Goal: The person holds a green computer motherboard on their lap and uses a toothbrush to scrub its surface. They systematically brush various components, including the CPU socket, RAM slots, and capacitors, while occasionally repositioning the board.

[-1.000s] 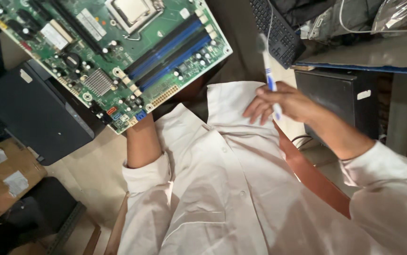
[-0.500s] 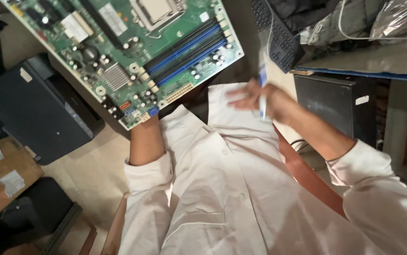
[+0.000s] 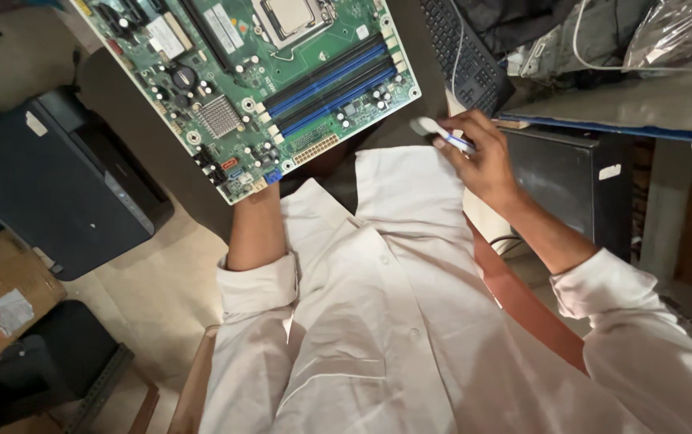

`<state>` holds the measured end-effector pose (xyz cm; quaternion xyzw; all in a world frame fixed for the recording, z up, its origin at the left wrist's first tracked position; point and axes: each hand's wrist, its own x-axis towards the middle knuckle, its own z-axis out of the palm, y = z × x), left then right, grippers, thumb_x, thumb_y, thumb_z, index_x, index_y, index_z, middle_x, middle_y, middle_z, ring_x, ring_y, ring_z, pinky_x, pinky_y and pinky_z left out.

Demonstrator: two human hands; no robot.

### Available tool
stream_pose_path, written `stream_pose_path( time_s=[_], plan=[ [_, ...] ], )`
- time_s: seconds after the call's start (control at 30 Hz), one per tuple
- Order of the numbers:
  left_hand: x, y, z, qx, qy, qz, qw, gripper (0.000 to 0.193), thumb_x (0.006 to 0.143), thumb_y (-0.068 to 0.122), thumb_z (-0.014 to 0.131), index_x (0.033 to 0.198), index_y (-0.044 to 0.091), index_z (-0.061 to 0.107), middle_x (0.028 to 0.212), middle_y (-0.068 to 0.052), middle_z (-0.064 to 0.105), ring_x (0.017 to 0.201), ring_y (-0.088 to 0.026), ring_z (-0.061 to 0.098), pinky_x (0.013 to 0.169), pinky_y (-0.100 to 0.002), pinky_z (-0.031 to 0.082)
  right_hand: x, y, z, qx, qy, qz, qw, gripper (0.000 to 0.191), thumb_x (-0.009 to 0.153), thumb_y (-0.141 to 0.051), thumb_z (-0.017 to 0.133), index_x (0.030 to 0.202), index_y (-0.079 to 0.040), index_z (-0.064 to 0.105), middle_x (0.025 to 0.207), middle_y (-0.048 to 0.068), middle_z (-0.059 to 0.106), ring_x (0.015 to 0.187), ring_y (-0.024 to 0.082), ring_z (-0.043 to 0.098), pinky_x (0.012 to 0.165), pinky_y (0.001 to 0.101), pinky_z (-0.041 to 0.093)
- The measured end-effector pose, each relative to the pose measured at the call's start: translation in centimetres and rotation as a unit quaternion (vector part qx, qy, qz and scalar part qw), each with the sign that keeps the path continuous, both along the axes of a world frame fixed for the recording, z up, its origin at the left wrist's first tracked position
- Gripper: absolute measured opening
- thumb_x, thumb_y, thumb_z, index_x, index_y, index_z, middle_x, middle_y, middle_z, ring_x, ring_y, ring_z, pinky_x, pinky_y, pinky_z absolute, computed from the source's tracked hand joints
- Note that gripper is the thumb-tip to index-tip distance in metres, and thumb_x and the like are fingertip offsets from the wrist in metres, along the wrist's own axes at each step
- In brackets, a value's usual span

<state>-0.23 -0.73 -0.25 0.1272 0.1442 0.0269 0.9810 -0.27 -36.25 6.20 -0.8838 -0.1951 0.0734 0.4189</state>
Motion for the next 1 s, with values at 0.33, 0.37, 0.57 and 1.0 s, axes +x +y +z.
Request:
stream_pose_path(
  time_s=[0.33,0.37,0.57,1.0],
  plan=[
    [-0.4,3.1,2.4,0.001,-0.036,0.039,0.999,0.078,0.101,0.062,0.043,0.158,0.008,0.040,0.153,-0.009,0.057,0.141,-0.025,0.057,0.122,-0.043,0.045,5.9,5.7,-0.1,-0.032,-0.097,-0.025,0.994,0.036,0.093,-0.016,0.087,0.105,0.005,0.061,0.108,0.015,0.053,0.095,0.030,0.058,0.083,0.0366,0.050],
    [-0.8,3.9,2.8,0.004,-0.042,0.047,0.998,0.078,0.101,0.062,0.043,0.158,0.008,0.040,0.153,-0.009,0.057,0.141,-0.025,0.057,0.122,-0.043,0.045,6.1,6.6,0.5,-0.076,-0.138,-0.013,0.987,0.038,0.089,-0.022,0.088,0.106,0.003,0.065,0.109,0.016,0.054,0.095,0.033,0.058,0.080,0.0384,0.051],
    [-0.4,5.7,3.4,0.012,-0.060,0.099,0.993,0.078,0.102,0.061,0.043,0.158,0.008,0.040,0.153,-0.009,0.057,0.140,-0.025,0.058,0.122,-0.043,0.046,7.6,10.1,2.5,-0.185,-0.183,0.005,0.965,0.036,0.088,-0.035,0.086,0.101,-0.005,0.072,0.104,0.016,0.058,0.093,0.038,0.061,0.073,0.0461,0.052],
    [3.3,0.0,-1.3,-0.042,-0.016,0.066,0.997,0.076,0.102,0.058,0.045,0.159,0.007,0.038,0.153,-0.010,0.058,0.140,-0.025,0.059,0.121,-0.043,0.048,4.3,0.0,2.4,0.194,0.260,-0.196,0.925,0.011,0.109,-0.012,0.063,0.104,-0.004,0.057,0.075,0.009,0.051,0.057,0.016,0.042,0.049,0.0284,0.028]
  ],
)
